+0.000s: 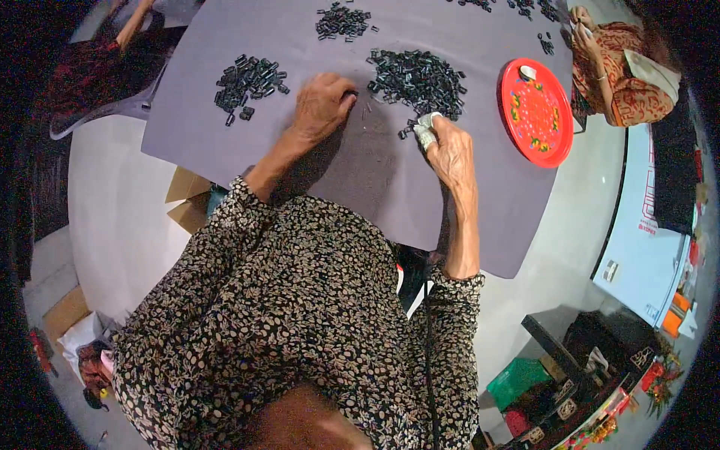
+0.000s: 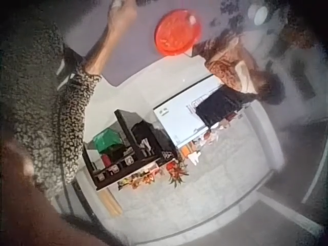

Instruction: The person sorts small black plastic components by hand on a table, inspecting them one by one.

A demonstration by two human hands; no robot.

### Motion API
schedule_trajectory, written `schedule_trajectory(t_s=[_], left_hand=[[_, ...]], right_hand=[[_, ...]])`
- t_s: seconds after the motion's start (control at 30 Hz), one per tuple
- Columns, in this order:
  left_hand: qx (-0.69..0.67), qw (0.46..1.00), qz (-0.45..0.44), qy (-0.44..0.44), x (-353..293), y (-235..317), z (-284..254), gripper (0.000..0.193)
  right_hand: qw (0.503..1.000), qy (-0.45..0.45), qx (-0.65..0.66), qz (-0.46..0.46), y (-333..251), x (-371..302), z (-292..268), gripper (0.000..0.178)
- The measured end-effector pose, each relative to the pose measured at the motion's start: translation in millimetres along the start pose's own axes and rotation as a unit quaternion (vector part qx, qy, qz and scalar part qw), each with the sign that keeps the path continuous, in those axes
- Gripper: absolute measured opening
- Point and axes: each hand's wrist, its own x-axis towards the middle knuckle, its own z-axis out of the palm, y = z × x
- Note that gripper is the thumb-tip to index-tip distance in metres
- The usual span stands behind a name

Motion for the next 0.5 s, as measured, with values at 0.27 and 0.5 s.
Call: schedule_trajectory(t_s=[0.27, 0.5], left_hand=[[-0.043, 0.999, 0.007, -0.01, -2, -7, -2, 0.02], [-0.075, 0.996, 0.025, 0.032, -1, -8, -4, 0.017]], right_hand=[[0.99, -0.044, -0.105, -0.08, -19, 34, 24, 0.02], [0.99, -0.031, -0.105, -0.092, -23, 43, 28, 0.016]])
